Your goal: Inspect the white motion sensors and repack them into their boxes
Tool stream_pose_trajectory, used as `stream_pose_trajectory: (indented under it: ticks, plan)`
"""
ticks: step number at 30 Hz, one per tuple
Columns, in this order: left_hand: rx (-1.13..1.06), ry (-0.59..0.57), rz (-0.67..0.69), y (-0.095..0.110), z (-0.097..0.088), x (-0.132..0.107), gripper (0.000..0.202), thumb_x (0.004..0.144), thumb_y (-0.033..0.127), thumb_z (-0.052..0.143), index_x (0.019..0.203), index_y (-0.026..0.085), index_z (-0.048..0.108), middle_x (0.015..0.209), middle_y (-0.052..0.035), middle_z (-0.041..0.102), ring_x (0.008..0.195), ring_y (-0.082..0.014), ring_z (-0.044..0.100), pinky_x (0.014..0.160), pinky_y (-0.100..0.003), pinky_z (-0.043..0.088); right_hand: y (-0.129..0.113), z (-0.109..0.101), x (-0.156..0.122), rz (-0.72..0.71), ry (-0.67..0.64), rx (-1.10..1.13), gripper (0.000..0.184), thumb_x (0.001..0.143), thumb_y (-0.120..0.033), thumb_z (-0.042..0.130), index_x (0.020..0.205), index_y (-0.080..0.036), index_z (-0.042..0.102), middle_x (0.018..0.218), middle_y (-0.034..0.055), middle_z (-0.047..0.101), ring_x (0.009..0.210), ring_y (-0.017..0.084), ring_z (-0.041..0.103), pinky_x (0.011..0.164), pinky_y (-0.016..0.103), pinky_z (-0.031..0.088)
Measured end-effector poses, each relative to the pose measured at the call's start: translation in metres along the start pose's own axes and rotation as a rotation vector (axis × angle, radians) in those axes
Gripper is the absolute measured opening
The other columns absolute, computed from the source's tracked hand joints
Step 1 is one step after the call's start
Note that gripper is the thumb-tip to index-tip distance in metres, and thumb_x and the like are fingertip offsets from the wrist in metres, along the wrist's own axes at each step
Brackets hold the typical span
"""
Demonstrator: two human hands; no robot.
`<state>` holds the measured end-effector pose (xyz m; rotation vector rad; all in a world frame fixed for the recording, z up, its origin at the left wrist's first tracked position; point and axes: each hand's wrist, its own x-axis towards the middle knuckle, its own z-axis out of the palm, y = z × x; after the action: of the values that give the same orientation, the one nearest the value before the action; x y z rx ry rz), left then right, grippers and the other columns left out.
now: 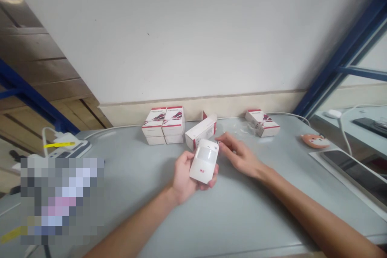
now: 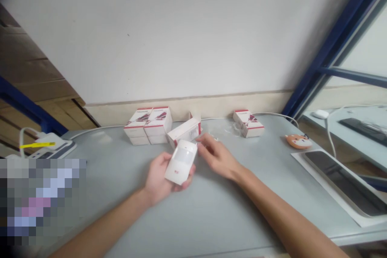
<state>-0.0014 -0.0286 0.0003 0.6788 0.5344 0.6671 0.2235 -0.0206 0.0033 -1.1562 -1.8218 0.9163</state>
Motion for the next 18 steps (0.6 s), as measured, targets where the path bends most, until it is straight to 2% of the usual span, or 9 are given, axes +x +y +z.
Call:
stream_pose_trajectory:
  ticks: [2, 4, 7, 9, 11, 15, 18]
  plan:
    - [-0.010, -0.003, 0.035, -0.001, 0.000, 0.001, 0.044, 0.087, 0.044, 0.042, 0.106, 0.010, 0.064, 0.084, -0.0145, 0.070, 0.054, -0.0227, 0.063, 0.046, -0.029, 0.025, -0.001, -0.002, 0.000, -0.037, -0.017, -0.090, 0.035, 0.109, -0.053, 0.043, 0.126, -0.031, 0.064, 0.102, 0.0037, 0.076, 0.092, 0.026, 0.068, 0.077, 0.039, 0.053]
    - [-0.019, -0.006, 0.046, -0.001, 0.001, 0.002, 0.042, 0.088, 0.043, 0.043, 0.104, 0.010, 0.065, 0.084, -0.0151, 0.070, 0.056, -0.0235, 0.065, 0.047, -0.029, 0.028, 0.001, -0.009, 0.003, -0.098, 0.028, -0.260, 0.035, 0.110, -0.047, 0.042, 0.130, -0.032, 0.066, 0.106, 0.0050, 0.076, 0.092, 0.026, 0.069, 0.078, 0.041, 0.053]
    - [-0.042, 0.023, 0.036, 0.000, 0.003, 0.002, 0.041, 0.089, 0.041, 0.044, 0.103, 0.009, 0.065, 0.087, -0.0161, 0.071, 0.059, -0.0246, 0.067, 0.050, -0.030, 0.031, 0.013, -0.027, 0.010, -0.180, 0.228, -0.623, 0.035, 0.106, -0.036, 0.050, 0.135, -0.030, 0.068, 0.117, 0.0103, 0.073, 0.105, 0.032, 0.067, 0.090, 0.049, 0.053]
    - [-0.042, 0.030, 0.033, 0.001, 0.004, 0.002, 0.042, 0.090, 0.041, 0.044, 0.106, 0.009, 0.066, 0.091, -0.0171, 0.072, 0.061, -0.0252, 0.068, 0.052, -0.031, 0.033, 0.026, -0.040, 0.014, -0.169, 0.368, -0.806, 0.039, 0.100, -0.035, 0.059, 0.136, -0.026, 0.068, 0.124, 0.0132, 0.070, 0.115, 0.037, 0.063, 0.097, 0.055, 0.052]
    - [-0.036, 0.019, 0.030, 0.001, 0.004, 0.002, 0.043, 0.093, 0.042, 0.044, 0.110, 0.009, 0.065, 0.093, -0.0179, 0.072, 0.064, -0.0254, 0.068, 0.054, -0.031, 0.034, 0.041, -0.052, 0.015, -0.122, 0.433, -0.911, 0.041, 0.095, -0.037, 0.065, 0.134, -0.025, 0.069, 0.126, 0.0138, 0.068, 0.116, 0.038, 0.061, 0.099, 0.057, 0.052]
    - [-0.033, 0.017, 0.003, 0.000, 0.004, 0.002, 0.046, 0.095, 0.044, 0.043, 0.116, 0.009, 0.064, 0.094, -0.0183, 0.073, 0.065, -0.0260, 0.069, 0.055, -0.032, 0.035, 0.065, -0.066, 0.013, -0.099, 0.414, -1.030, 0.042, 0.094, -0.031, 0.064, 0.135, -0.025, 0.069, 0.133, 0.0131, 0.067, 0.119, 0.040, 0.058, 0.101, 0.059, 0.051]
    - [-0.036, 0.025, 0.007, 0.000, 0.003, 0.002, 0.045, 0.095, 0.044, 0.044, 0.116, 0.009, 0.064, 0.094, -0.0186, 0.073, 0.064, -0.0259, 0.069, 0.055, -0.032, 0.035, 0.076, -0.070, 0.012, -0.082, 0.412, -1.054, 0.036, 0.094, -0.028, 0.062, 0.129, -0.029, 0.072, 0.133, 0.0106, 0.070, 0.121, 0.040, 0.058, 0.101, 0.061, 0.048]
